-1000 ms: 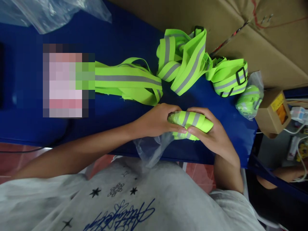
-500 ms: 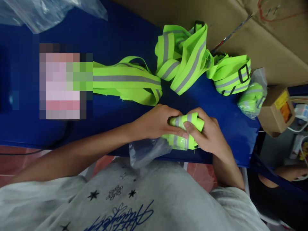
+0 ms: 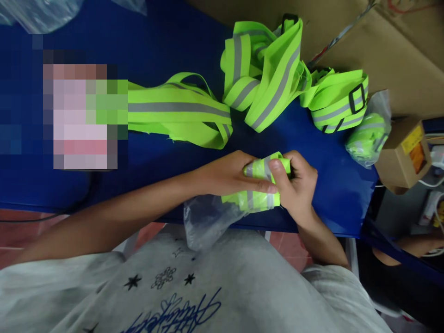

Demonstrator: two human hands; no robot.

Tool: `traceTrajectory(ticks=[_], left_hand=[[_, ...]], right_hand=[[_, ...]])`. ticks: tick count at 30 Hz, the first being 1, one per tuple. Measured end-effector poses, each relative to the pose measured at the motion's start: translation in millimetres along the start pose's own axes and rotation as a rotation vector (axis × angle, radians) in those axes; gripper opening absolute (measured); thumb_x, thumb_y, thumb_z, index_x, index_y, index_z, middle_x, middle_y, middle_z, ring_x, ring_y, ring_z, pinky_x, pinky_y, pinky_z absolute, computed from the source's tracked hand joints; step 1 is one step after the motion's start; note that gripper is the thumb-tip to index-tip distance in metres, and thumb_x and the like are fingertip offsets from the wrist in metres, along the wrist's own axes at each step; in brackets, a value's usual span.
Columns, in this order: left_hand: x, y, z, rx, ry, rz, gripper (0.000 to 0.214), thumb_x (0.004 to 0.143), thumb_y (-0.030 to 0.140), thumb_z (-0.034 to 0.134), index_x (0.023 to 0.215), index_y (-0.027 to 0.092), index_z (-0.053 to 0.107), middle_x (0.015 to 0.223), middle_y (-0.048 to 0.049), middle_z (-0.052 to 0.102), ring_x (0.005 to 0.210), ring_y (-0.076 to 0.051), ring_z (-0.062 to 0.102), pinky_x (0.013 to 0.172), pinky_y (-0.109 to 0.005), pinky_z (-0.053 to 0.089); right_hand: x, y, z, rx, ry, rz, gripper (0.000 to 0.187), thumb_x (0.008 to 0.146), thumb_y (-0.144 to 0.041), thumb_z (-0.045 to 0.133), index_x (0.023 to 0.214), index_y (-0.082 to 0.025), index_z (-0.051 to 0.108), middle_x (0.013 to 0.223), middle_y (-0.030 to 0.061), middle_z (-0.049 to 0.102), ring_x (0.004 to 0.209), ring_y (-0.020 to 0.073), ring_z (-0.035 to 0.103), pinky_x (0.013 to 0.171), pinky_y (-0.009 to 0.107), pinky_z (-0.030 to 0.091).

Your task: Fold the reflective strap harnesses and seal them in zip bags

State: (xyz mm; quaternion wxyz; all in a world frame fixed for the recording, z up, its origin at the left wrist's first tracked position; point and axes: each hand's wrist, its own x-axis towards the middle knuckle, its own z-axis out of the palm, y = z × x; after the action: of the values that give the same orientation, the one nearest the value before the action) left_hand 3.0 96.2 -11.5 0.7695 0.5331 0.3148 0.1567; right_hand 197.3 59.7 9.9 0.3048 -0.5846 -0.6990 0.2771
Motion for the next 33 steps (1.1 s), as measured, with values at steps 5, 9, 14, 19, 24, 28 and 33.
traceTrajectory(ticks=[5, 9, 14, 19, 24, 28, 33], left_hand=[[0, 4, -5.0, 0.041, 0.18, 0.046, 0.037, 0.084, 0.05, 0.078, 0.092, 0.015, 0.073, 0.076, 0.001, 0.064, 0.068, -0.013, 0.056, 0.06, -0.023, 0.04], [-2, 7, -9.6, 0.108, 0.307, 0.096, 0.042, 0.083, 0.053, 0.078, 0.097, 0.014, 0.073, 0.081, -0.0003, 0.068, 0.072, -0.014, 0.059, 0.063, -0.024, 0.043], [-1, 5, -5.9, 0.035, 0.197, 0.1, 0.046, 0.083, 0.053, 0.078, 0.107, 0.014, 0.072, 0.09, -0.0017, 0.071, 0.08, -0.016, 0.064, 0.069, -0.026, 0.048], [0, 3, -2.5, 0.124, 0.243, 0.129, 0.054, 0.079, 0.06, 0.082, 0.11, 0.016, 0.071, 0.096, -0.0034, 0.073, 0.088, -0.019, 0.068, 0.074, -0.029, 0.053], [-14, 7, 2.9, 0.456, 0.442, 0.389, 0.074, 0.077, 0.054, 0.087, 0.139, 0.023, 0.062, 0.13, -0.0038, 0.071, 0.117, -0.026, 0.071, 0.102, -0.037, 0.056], [-26, 6, 7.1, 0.665, 0.394, 0.57, 0.077, 0.088, 0.052, 0.078, 0.155, 0.032, 0.045, 0.146, -0.0002, 0.065, 0.129, -0.026, 0.068, 0.111, -0.037, 0.054], [-23, 7, 13.2, 0.968, 0.28, 0.594, 0.081, 0.095, 0.048, 0.072, 0.163, 0.031, 0.03, 0.142, -0.0075, 0.068, 0.123, -0.022, 0.071, 0.105, -0.032, 0.057]], right_hand=[[7, 10, -8, 0.111, -0.122, 0.033, 0.026, 0.097, -0.048, 0.068, 0.103, -0.024, 0.061, 0.088, -0.0018, 0.061, 0.075, 0.0129, 0.055, 0.066, 0.027, 0.044], [9, 15, -22, 0.181, -0.241, 0.07, 0.017, 0.094, -0.037, 0.075, 0.095, -0.023, 0.065, 0.078, -0.0035, 0.057, 0.069, 0.0112, 0.051, 0.061, 0.025, 0.04], [3, 18, -21, 0.354, -0.23, 0.1, 0.012, 0.091, -0.032, 0.079, 0.094, -0.023, 0.072, 0.077, -0.0044, 0.064, 0.066, 0.0104, 0.056, 0.059, 0.024, 0.045], [3, 21, -13, 0.428, -0.319, 0.079, 0.015, 0.09, -0.032, 0.08, 0.1, -0.024, 0.072, 0.087, -0.0025, 0.069, 0.074, 0.0128, 0.063, 0.066, 0.026, 0.052], [4, 14, -22, 0.43, -0.259, -0.097, 0.049, 0.088, -0.023, 0.082, 0.132, -0.029, 0.063, 0.117, 0.001, 0.071, 0.104, 0.0181, 0.068, 0.092, 0.032, 0.058], [-2, 3, -39, 0.195, -0.274, -0.355, 0.043, 0.091, -0.015, 0.075, 0.132, -0.027, 0.067, 0.128, 0.0055, 0.072, 0.115, 0.0223, 0.069, 0.099, 0.037, 0.058], [-6, -2, -45, 0.008, -0.416, -0.426, 0.027, 0.094, -0.005, 0.061, 0.11, -0.024, 0.071, 0.111, 0.0051, 0.076, 0.109, 0.022, 0.073, 0.091, 0.036, 0.062]])
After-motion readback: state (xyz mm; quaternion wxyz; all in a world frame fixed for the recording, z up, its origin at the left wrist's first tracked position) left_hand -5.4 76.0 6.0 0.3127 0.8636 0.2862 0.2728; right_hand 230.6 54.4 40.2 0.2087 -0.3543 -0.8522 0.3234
